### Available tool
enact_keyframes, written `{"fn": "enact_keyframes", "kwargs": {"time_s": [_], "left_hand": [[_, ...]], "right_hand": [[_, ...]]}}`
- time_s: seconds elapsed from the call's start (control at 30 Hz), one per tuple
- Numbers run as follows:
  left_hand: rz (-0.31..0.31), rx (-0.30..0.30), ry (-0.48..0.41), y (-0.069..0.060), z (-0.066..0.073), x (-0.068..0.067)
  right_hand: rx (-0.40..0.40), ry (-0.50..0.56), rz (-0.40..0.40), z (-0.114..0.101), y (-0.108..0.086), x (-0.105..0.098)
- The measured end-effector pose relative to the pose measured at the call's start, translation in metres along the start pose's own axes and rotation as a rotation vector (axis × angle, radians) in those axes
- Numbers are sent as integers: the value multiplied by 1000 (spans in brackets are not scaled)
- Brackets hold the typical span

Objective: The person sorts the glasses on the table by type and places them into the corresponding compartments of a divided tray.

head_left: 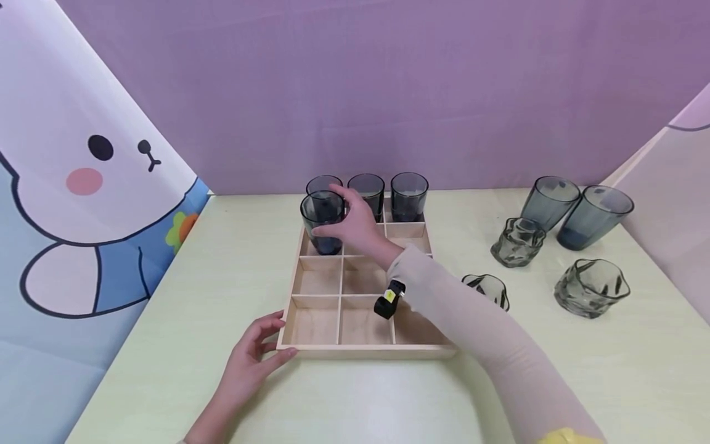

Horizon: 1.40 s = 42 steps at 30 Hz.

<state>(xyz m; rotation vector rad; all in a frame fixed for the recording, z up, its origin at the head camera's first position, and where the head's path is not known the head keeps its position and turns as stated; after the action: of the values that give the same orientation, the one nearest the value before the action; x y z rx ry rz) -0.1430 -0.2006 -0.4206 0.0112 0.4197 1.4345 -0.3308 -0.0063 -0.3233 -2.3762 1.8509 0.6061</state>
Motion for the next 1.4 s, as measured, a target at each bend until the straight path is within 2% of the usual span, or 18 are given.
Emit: {"fn": "enact_keyframes", "kwargs": {"time_s": [0.2, 0.5, 1.07, 1.27, 1.4], "left_hand": [[1, -4, -3, 1, 0, 0], [0, -12, -5, 1, -2, 1], [3, -8, -3, -1, 0, 0], [4, -9, 1, -2, 1, 0], [2, 0, 0, -2, 3, 1]], "right_hand": [[36, -24, -28, 11, 3, 7], [41, -99, -76, 20, 8, 15], [43, -121, -166, 19, 5, 18], [49, -158, -209, 16, 5, 14], [26, -120, -201, 15, 4, 7]]}}
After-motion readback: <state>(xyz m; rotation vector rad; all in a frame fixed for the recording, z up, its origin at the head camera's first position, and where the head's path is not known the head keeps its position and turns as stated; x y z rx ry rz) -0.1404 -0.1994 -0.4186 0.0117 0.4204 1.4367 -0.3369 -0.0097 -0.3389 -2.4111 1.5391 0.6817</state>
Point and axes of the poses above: each hand's wrist, its own y-axis towards the middle knuckle, its own x-axis out of the palm, z = x × y, the point moved 8 cm from there along y, towards the middle knuckle, and after that the axes turned 4 degrees about -z, right-handed, at the moved point
